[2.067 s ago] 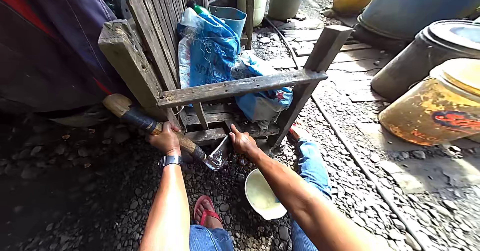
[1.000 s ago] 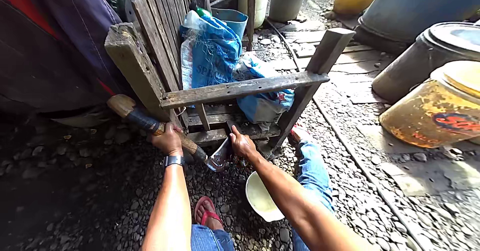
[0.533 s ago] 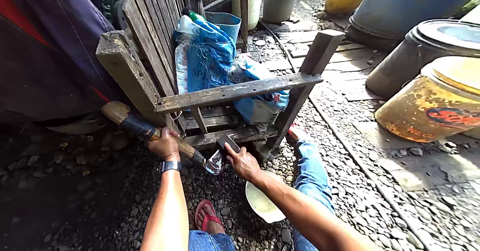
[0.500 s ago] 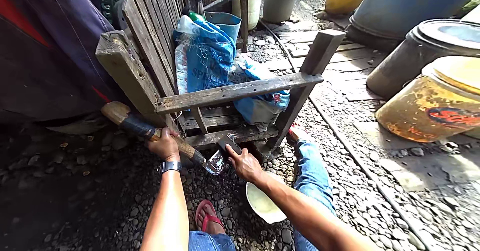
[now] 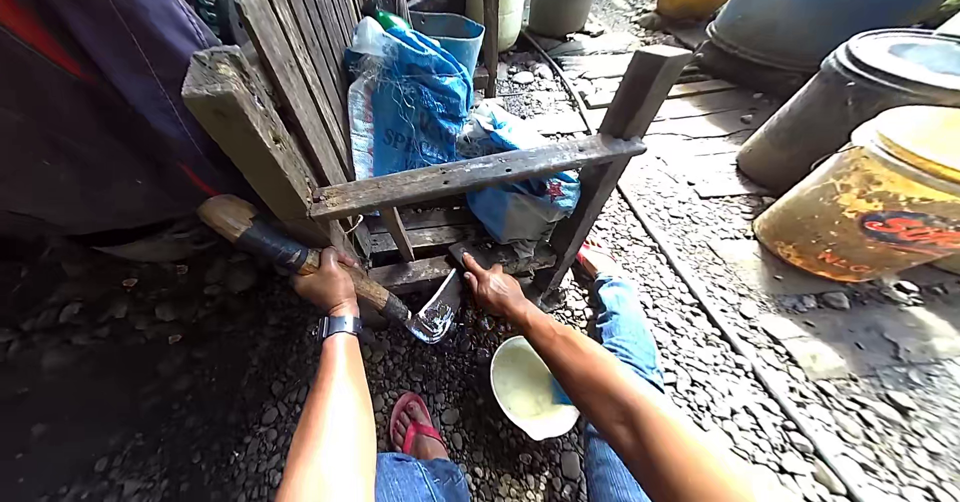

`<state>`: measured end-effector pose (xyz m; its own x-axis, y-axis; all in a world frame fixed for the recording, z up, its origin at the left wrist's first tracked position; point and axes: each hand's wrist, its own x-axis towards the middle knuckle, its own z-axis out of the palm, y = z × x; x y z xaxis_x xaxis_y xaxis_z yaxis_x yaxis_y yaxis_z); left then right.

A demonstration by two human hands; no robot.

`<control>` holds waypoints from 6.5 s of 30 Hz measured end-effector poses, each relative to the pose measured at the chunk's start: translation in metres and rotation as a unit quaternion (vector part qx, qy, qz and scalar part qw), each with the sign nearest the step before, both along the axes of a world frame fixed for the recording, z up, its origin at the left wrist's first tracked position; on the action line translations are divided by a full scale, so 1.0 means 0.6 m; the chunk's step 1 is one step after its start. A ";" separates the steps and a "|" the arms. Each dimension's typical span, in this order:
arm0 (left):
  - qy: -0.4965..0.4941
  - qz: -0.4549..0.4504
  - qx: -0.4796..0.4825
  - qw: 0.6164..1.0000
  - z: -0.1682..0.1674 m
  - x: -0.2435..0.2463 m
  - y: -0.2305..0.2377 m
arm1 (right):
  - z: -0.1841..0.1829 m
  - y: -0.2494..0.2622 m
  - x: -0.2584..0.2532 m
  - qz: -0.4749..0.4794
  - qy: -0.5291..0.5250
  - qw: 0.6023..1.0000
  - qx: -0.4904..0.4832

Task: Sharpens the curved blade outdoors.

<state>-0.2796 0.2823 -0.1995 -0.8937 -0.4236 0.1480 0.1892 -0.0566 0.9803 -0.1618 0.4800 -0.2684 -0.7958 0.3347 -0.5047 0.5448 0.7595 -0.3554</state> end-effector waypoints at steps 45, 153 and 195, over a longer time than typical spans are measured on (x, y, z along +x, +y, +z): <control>-0.012 0.006 -0.001 1.000 -0.004 -0.002 -0.002 | 0.000 -0.016 0.011 0.036 0.016 0.999 0.023; -0.008 -0.004 0.006 1.000 0.003 0.002 -0.002 | -0.018 -0.019 0.026 0.038 0.027 0.999 0.029; -0.004 -0.005 0.009 1.000 -0.001 0.004 -0.003 | 0.011 0.017 0.006 0.074 -0.014 0.997 0.030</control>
